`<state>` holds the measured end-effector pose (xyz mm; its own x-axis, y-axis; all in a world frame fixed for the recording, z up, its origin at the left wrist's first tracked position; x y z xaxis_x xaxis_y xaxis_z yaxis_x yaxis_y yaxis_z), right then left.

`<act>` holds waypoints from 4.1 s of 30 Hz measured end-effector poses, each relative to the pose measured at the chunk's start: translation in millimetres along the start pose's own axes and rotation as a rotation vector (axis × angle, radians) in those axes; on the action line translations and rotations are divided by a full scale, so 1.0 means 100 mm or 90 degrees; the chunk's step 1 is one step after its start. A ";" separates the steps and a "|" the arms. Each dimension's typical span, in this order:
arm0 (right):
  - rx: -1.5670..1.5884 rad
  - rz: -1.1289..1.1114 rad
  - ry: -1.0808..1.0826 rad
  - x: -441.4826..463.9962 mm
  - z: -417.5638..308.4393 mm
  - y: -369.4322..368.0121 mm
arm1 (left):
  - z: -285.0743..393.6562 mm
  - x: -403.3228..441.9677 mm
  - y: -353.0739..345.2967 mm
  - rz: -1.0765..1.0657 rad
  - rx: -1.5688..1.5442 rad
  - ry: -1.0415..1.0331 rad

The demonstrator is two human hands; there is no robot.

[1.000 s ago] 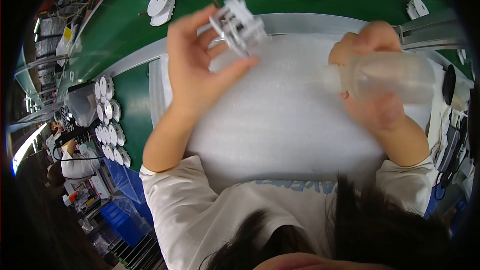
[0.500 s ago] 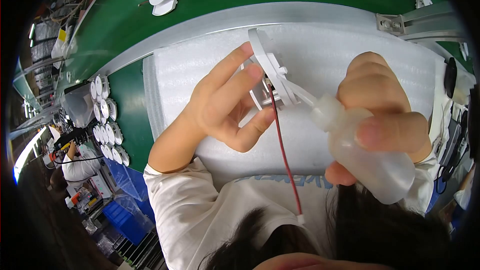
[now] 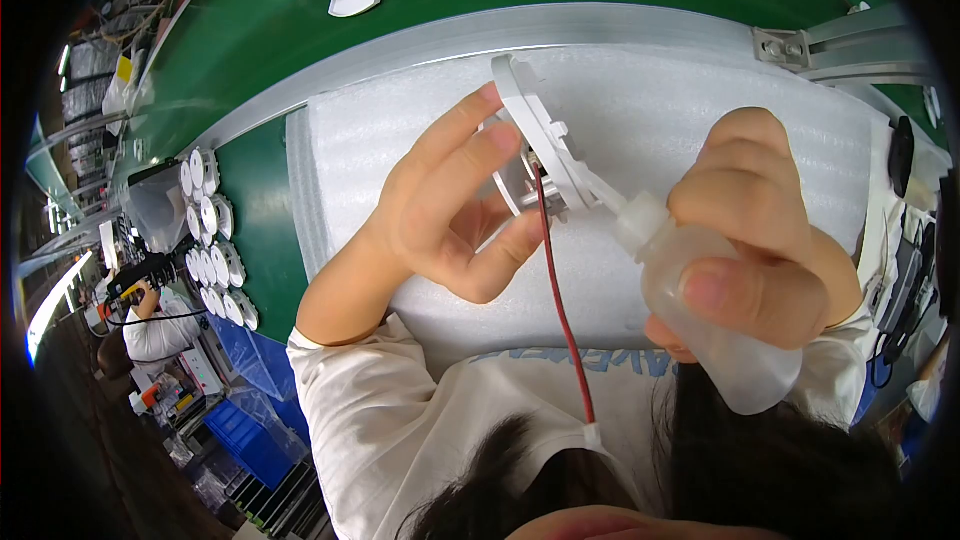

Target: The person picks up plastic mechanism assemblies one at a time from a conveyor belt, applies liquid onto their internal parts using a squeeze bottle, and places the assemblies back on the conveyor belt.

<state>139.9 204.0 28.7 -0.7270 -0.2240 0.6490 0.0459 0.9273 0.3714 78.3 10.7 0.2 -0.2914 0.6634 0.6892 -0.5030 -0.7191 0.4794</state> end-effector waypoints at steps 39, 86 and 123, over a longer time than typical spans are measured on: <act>-0.117 0.019 0.084 -0.05 0.02 -0.04 | -0.02 0.00 -0.03 0.171 -0.268 0.251; 0.891 0.191 -0.734 0.01 0.94 -0.16 | -1.20 -0.09 1.26 0.193 0.768 0.642; 0.854 0.146 -0.754 0.08 0.83 -0.19 | 0.12 -1.92 2.27 0.237 1.087 1.093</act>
<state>76.1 209.7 -28.6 -0.8662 -0.3166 -0.3866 0.1153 0.6262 -0.7711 29.9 -282.3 -17.3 -0.7212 -0.5778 0.3820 0.2413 0.3074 0.9205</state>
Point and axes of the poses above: each hand's wrist, its own x-axis towards the middle knuckle, its own y-axis out of the back of the hand, z = x × y, the point moved 2 cm from there along x, towards the middle knuckle, and after that the axes turned 11 degrees about -y, right-handed, at the moved point
